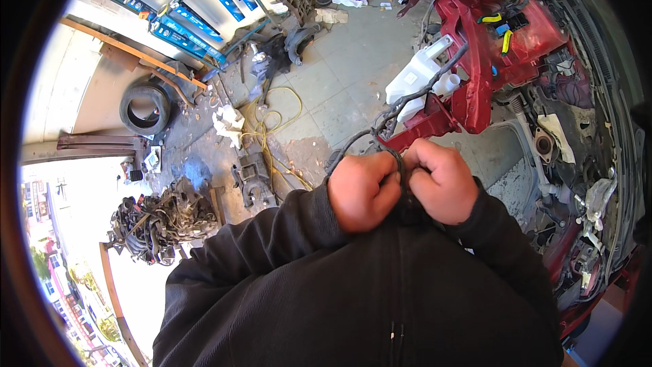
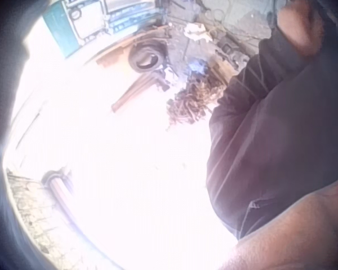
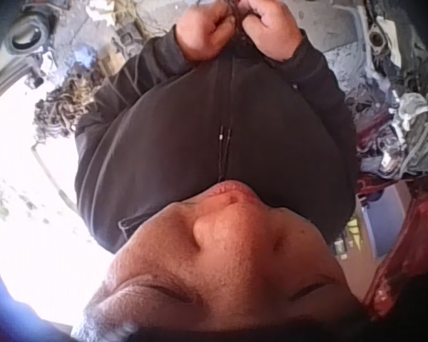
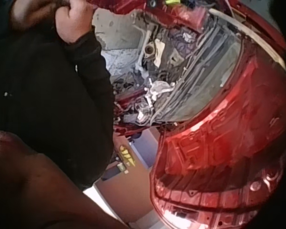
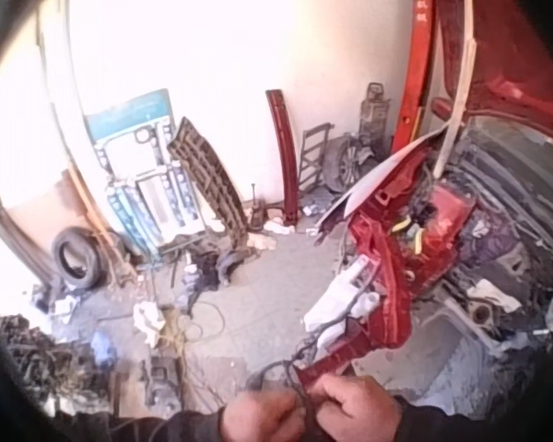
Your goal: The person holds a bundle of wires and wraps them with black electrical tape. They rotate the wires and apply tape in overlapping layers along the length of the bundle, then tear off the tape and set the bundle aside.
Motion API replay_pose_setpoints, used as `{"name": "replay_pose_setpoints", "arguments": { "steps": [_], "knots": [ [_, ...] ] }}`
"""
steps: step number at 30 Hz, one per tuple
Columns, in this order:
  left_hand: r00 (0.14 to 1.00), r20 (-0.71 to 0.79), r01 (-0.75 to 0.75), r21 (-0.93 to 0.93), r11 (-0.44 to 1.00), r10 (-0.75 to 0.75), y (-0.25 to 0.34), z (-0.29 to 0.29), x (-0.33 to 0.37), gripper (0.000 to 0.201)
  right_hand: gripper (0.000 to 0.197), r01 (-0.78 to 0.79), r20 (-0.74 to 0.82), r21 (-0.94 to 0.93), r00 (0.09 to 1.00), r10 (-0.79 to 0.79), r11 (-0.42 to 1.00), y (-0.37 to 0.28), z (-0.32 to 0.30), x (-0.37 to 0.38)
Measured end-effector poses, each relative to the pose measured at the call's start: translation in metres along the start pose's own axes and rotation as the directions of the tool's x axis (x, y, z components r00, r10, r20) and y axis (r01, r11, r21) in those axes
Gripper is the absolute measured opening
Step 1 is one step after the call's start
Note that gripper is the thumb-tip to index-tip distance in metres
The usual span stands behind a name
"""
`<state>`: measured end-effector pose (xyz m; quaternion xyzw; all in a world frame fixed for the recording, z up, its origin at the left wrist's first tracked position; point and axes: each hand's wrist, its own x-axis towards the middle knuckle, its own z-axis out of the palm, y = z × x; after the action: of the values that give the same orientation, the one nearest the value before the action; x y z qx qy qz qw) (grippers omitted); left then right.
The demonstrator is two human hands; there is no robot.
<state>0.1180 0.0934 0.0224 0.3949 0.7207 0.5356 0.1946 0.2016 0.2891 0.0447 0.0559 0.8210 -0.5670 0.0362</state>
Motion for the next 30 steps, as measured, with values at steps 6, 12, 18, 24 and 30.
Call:
{"name": "replay_pose_setpoints", "arguments": {
  "steps": [6, 12, 18, 24, 30],
  "knots": [
    [0.999, 0.033, -0.026, 0.020, 0.999, 0.025, -0.001, 0.000, 0.004, 0.008, 0.018, -0.310, 0.289, 0.309, 0.931, 0.222, 0.899, 0.003, -0.025, 0.005],
    [0.998, 0.065, -0.013, 0.019, 1.000, 0.012, 0.002, 0.000, 0.006, 0.008, 0.015, -0.321, 0.316, 0.349, 0.925, 0.211, 0.881, 0.012, -0.024, 0.006],
    [1.000, -0.002, -0.028, 0.102, 0.994, 0.028, 0.000, 0.002, 0.006, 0.009, 0.005, -0.175, 0.191, 0.262, 0.973, 0.127, 0.949, 0.013, -0.011, 0.007],
    [0.996, -0.060, -0.053, 0.264, 0.963, 0.072, -0.008, 0.007, 0.009, 0.010, 0.011, 0.004, 0.009, -0.001, 1.000, -0.004, 1.000, 0.012, 0.000, 0.015],
    [0.993, -0.117, -0.023, 0.102, 0.994, 0.035, -0.018, 0.008, 0.013, 0.010, 0.009, -0.210, 0.029, 0.277, 0.977, 0.211, 0.938, 0.017, 0.002, 0.015]
  ]
}}
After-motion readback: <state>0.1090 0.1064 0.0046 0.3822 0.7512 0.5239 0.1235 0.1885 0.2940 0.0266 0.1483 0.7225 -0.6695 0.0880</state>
